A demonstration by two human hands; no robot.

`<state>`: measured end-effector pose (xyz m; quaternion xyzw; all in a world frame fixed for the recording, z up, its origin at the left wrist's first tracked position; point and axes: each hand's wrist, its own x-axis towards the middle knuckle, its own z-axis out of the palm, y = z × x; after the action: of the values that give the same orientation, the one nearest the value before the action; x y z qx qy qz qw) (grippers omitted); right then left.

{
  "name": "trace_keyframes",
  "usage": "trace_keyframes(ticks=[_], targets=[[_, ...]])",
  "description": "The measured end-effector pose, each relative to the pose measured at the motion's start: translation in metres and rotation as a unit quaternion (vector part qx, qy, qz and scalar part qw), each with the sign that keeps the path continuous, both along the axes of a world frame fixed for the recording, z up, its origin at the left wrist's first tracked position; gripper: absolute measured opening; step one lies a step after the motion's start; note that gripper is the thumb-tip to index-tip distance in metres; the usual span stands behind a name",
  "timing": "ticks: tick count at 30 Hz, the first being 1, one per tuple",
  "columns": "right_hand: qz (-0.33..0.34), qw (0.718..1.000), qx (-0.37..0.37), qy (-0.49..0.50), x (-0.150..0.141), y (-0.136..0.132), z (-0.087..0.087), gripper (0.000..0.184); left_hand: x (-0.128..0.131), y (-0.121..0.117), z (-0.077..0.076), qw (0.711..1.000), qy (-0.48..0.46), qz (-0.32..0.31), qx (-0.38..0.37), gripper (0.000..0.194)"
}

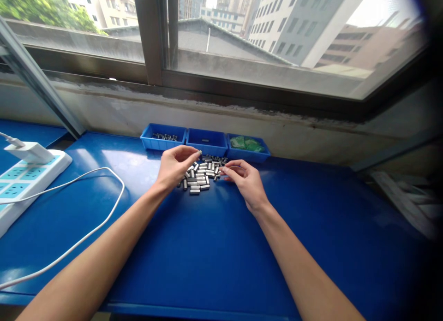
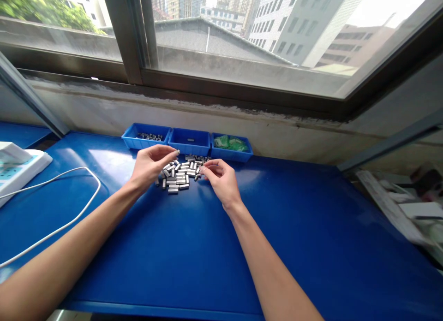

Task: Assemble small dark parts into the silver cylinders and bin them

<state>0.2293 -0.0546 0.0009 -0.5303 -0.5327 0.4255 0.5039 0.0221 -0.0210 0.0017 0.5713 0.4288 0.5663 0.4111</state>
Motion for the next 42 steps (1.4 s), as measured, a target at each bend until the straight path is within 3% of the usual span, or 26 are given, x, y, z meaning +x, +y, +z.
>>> trace_keyframes(ticks=[4,9,16,24,30,42], targets=[[-0.065,0.967,0.101,-0.225,0.008,0.001,-0.003,0.010,-0.025,0.026,-0.005,0.982,-0.114,0.150,-0.006,0.035],[-0.064,0.925,0.143,-0.346,0.012,0.001,-0.008,0.012,-0.041,0.042,-0.010,0.949,-0.245,0.200,-0.019,0.034],[-0.013,0.908,0.150,-0.391,0.013,0.002,-0.012,0.018,-0.033,0.033,-0.009,0.951,-0.251,0.177,-0.021,0.035],[0.005,0.914,0.153,-0.377,0.010,0.001,-0.010,0.017,-0.010,0.006,-0.001,0.987,-0.129,0.094,-0.032,0.035],[0.020,0.925,0.161,-0.344,0.005,-0.003,-0.007,0.022,0.004,-0.007,-0.001,0.997,-0.068,0.039,-0.028,0.037],[0.016,0.929,0.165,-0.332,0.003,0.000,-0.012,0.012,0.008,-0.012,0.001,0.999,-0.024,0.029,-0.032,0.037]])
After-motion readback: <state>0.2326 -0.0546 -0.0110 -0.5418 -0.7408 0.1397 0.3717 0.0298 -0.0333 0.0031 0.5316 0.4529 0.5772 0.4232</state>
